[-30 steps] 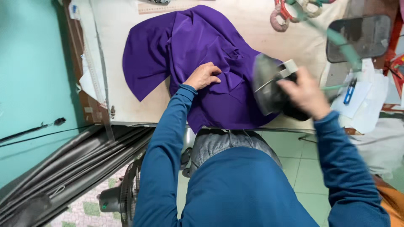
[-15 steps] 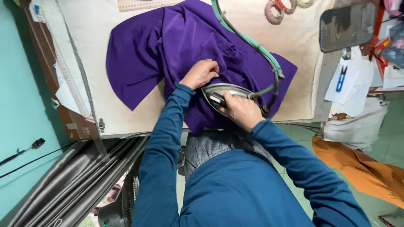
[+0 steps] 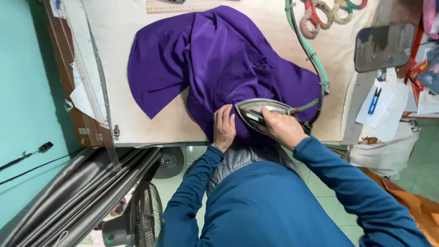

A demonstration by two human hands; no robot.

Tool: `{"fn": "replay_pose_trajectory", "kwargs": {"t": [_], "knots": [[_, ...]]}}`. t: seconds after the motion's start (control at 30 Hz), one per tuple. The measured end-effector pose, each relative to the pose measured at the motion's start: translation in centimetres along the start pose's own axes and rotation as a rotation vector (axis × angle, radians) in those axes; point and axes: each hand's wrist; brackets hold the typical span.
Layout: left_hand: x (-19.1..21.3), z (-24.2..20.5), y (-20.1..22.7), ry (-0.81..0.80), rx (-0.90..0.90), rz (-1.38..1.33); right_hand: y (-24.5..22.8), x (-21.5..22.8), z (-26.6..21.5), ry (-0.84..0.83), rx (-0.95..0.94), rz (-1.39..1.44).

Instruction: The person irons a purple garment on a work table using a steam iron. They repeatedly smooth the fabric with their hands, reposition the garment, and press different sections with the iron. The person also briefly lifts and adjusts the garment during the process.

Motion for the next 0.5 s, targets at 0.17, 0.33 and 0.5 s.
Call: {"fn": "replay_pose_trajectory", "kwargs": {"t": [0.17,0.33,0.5], "knots": [[0.5,-0.3,-0.6,-0.085,0.1,-0.091,0.0,-1.8,0.7,-0.009,0.016,-0.074],[0.1,-0.3,-1.4,-0.102,0.228,-0.268,-0.9,0.4,1.5,0.002,-0.019,-0.03],[-0.4,-0.8,-2.3,-0.122,0.257,-0.289,0.8,0.1,0.6,-0.025,-0.131,0.046]]}}
Point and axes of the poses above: each hand's wrist, its own z-axis towards the middle knuckle, its own x-axis out of the back of the hand, y = z × x, and after that the axes turned 1 degree about x, right-handed
